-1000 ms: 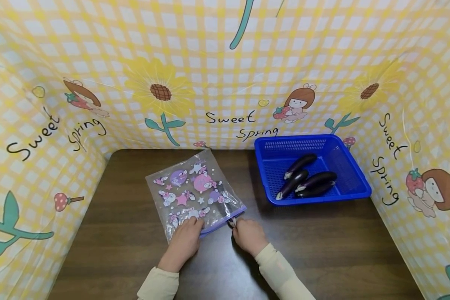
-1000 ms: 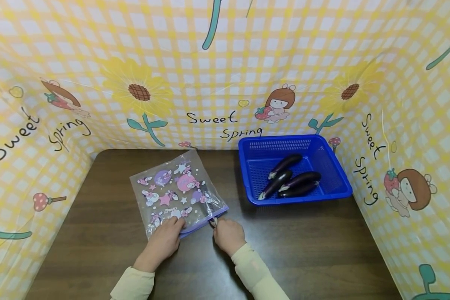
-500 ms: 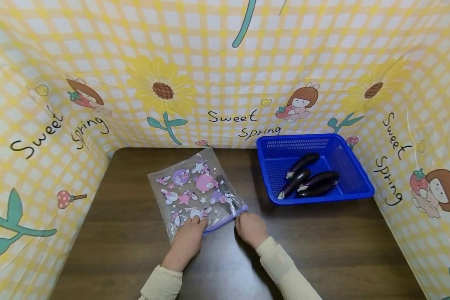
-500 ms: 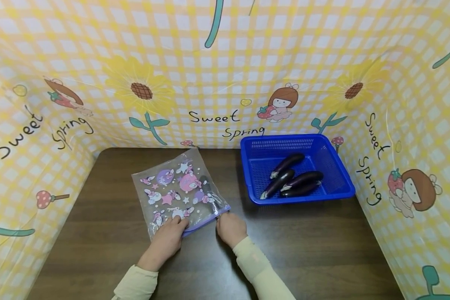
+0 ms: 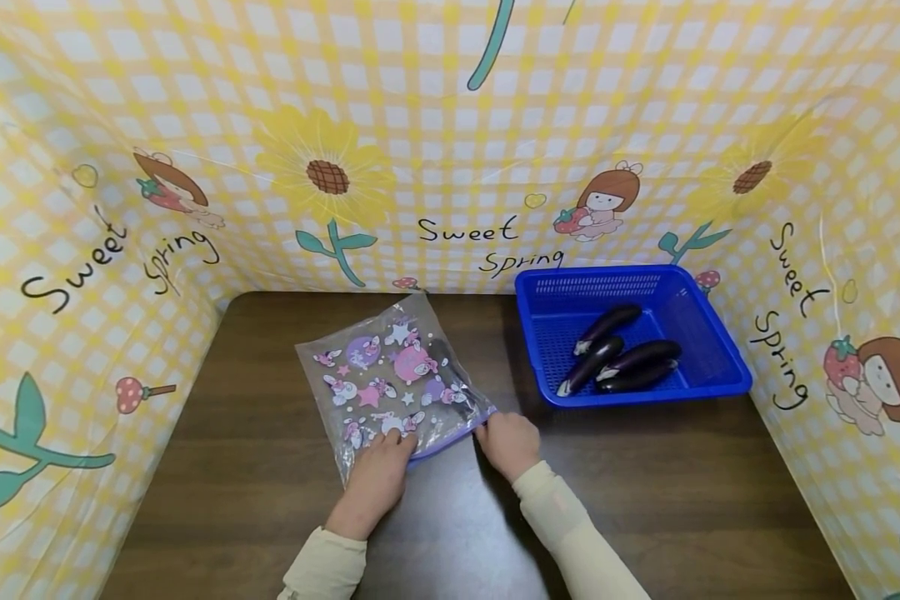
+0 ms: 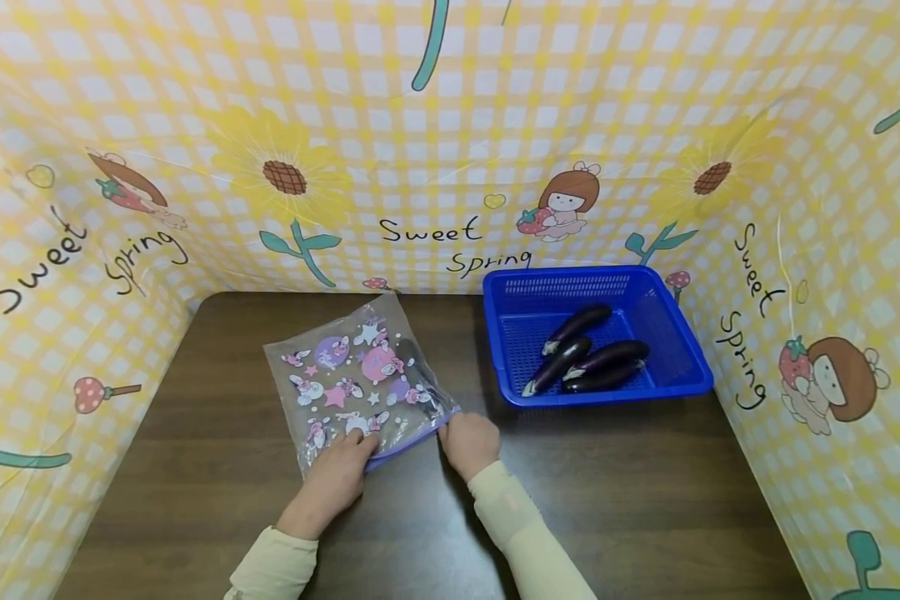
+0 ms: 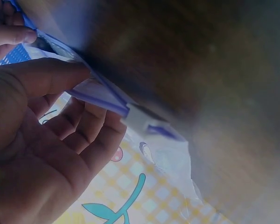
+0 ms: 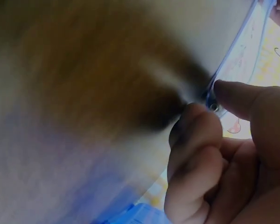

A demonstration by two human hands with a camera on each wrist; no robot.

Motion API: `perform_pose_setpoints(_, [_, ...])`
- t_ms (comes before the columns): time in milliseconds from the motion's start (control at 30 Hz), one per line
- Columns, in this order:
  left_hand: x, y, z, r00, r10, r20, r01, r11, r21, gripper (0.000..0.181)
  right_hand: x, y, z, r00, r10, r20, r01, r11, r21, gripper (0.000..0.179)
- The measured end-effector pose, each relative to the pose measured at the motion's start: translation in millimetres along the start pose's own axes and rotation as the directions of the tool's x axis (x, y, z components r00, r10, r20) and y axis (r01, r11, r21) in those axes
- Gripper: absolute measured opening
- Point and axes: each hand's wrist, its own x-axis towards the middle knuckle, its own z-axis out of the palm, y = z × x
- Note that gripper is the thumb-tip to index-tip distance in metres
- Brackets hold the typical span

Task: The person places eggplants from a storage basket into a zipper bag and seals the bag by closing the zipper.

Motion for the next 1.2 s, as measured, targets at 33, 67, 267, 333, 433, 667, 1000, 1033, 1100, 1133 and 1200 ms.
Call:
perform_pose_setpoints(33, [0.1, 0.2, -0.1, 1.000, 0.000, -0.001, 0.000, 1.000, 0.001, 0.032, 0.7, 1, -1, 1.000, 0.004, -0.004, -0.004, 1.000, -0.013, 0.038])
perform_pose_setpoints(67, [0.1, 0.4, -0.2, 1.000, -0.001, -0.001, 0.001, 1.000, 0.001, 0.032, 1.2, 1, -1, 1.000, 0.010, -0.004, -0.011, 1.000, -0.022, 0.039])
perform_pose_setpoints(267, [0.3, 0.6, 1.9, 1.000, -0.014, -0.003, 0.014, 1.000, -0.007, 0.032, 1.9, 1, -3, 0.999, 0.053, -0.012, -0.054, 0.997, -0.053, 0.042])
perform_pose_setpoints(333, [0.7, 0.2, 2.9, 1.000, -0.018, -0.004, 0.018, 1.000, -0.009, 0.033, 1.6, 2, -2, 0.997, 0.053, -0.048, -0.056, 0.996, -0.063, 0.041])
perform_pose_setpoints(433, [1.4, -0.6, 2.4, 1.000, -0.018, 0.001, 0.018, 1.000, -0.011, 0.034, 1.6, 4, 1, 0.993, 0.014, -0.115, -0.022, 0.997, -0.070, 0.040])
perform_pose_setpoints(667, [5.8, -8.5, -1.3, 1.000, -0.014, 0.012, 0.015, 0.998, -0.068, 0.037, -2.5, 8, 0, 0.996, -0.056, -0.074, 0.053, 0.998, -0.044, 0.034])
perform_pose_setpoints(1000, [11.6, -19.3, 1.1, 0.999, -0.009, -0.038, 0.005, 0.997, -0.081, 0.030, -16.7, 10, -25, 0.996, -0.022, 0.090, 0.024, 0.999, -0.025, 0.038])
perform_pose_setpoints(1033, [11.6, -19.3, 0.9, 0.999, -0.006, -0.040, 0.003, 0.996, -0.085, 0.030, -15.1, 11, -32, 0.995, -0.021, 0.102, 0.023, 1.000, -0.018, 0.038])
perform_pose_setpoints(1100, [11.5, -19.3, 0.9, 0.999, 0.002, -0.042, -0.005, 0.996, -0.088, 0.031, -9.4, 12, -51, 0.993, -0.023, 0.117, 0.023, 1.000, 0.001, 0.039])
perform_pose_setpoints(1133, [11.4, -19.1, 0.7, 0.999, 0.002, -0.039, -0.006, 0.996, -0.088, 0.031, -5.3, 13, -61, 0.993, -0.032, 0.115, 0.031, 0.999, 0.010, 0.039])
perform_pose_setpoints(1200, [11.1, -18.7, 0.2, 0.999, 0.004, -0.035, -0.007, 0.997, -0.083, 0.030, 4.9, 16, -82, 0.993, -0.037, 0.112, 0.034, 0.999, 0.033, 0.039])
